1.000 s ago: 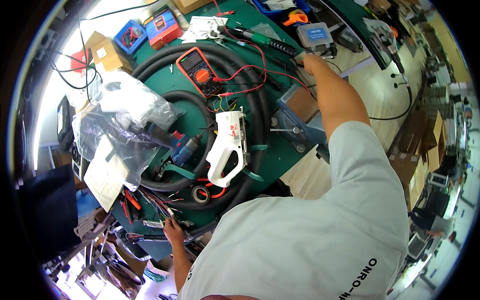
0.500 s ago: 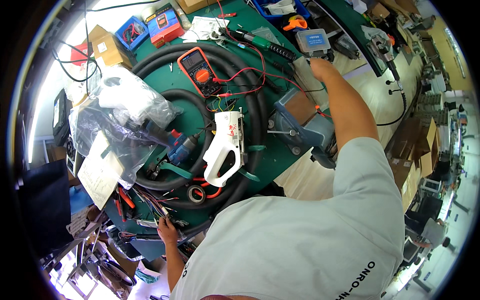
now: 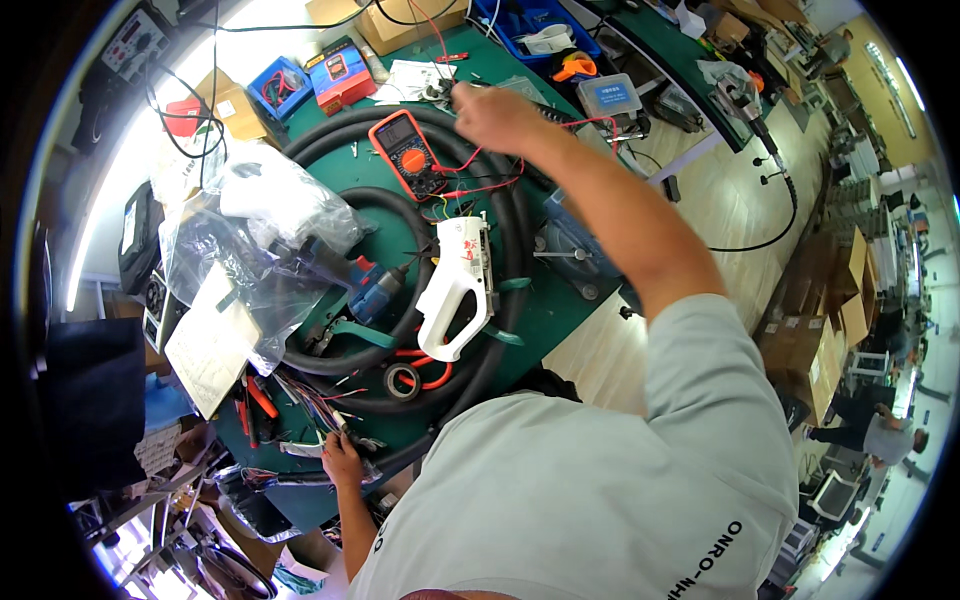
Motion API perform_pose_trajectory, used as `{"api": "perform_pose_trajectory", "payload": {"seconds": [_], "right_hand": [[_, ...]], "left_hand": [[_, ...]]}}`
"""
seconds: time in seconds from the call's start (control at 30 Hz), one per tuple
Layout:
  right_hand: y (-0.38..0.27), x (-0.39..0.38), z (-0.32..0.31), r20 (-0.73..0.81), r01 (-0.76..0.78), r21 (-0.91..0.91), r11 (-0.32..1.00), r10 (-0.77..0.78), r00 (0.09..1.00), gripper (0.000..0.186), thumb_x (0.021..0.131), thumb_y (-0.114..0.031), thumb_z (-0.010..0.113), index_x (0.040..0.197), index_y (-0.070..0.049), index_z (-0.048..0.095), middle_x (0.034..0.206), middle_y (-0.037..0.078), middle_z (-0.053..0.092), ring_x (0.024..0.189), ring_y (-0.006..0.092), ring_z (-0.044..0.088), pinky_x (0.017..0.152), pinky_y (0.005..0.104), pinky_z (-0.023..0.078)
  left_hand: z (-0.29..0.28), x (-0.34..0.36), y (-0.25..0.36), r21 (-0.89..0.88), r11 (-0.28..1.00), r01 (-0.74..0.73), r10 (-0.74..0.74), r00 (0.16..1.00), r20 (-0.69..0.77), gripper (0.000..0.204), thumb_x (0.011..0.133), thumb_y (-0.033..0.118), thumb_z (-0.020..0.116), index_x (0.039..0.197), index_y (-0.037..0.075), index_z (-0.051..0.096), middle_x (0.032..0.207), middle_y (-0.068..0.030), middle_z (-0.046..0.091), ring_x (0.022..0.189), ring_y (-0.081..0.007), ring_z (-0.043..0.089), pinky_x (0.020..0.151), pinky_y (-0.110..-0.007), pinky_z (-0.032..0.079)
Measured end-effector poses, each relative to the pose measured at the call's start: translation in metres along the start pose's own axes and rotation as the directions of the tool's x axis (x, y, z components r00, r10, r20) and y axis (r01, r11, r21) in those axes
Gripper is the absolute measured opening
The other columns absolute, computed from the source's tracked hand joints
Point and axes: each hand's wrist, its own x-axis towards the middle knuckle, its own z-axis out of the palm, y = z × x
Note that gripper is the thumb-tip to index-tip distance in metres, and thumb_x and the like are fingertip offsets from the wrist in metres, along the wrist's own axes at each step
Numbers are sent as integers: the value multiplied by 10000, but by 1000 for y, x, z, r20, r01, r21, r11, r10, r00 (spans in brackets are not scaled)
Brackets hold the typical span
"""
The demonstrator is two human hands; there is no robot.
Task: The person tests a cable assembly with a multimeter, strips wire insulation with a tool, and applies electrical tape to secure a connector.
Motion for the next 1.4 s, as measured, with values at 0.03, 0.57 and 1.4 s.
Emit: {"api": "perform_pose_trajectory", "payload": {"seconds": [0.03, 0.57, 1.4], "right_hand": [[-13, 5, 20, 9, -32, -55, 998, 33, 999, 217, 889, -224, 536, 1010, -46, 504, 776, 213, 649, 749, 414, 644, 644, 505, 510], [-12, 22, 141, 320, 229, -296, 927, -129, 939, 171, 915, -217, 541, 1004, -72, 521, 810, 156, 682, 724, 336, 703, 601, 451, 568], [9, 15, 159, 174, 108, -95, 990, -90, 981, 356, 935, -412, 574, 961, -65, 500, 776, 137, 685, 709, 327, 687, 601, 444, 546]], "left_hand": [[2, 1, -3, 6, 1000, -7, 7, 1000, -2, 165, 944, 256, 561, 932, 98, 606, 782, -184, 654, 722, -421, 620, 624, -510, 467], [0, 0, 5, 32, 999, 26, -26, 1000, -6, 114, 930, 217, 572, 899, 108, 586, 756, -165, 634, 691, -405, 613, 596, -494, 463], [-1, 0, 6, 9, 1000, -17, 17, 1000, -17, 101, 924, 191, 577, 906, 92, 589, 760, -168, 627, 699, -406, 606, 611, -482, 465]]}}
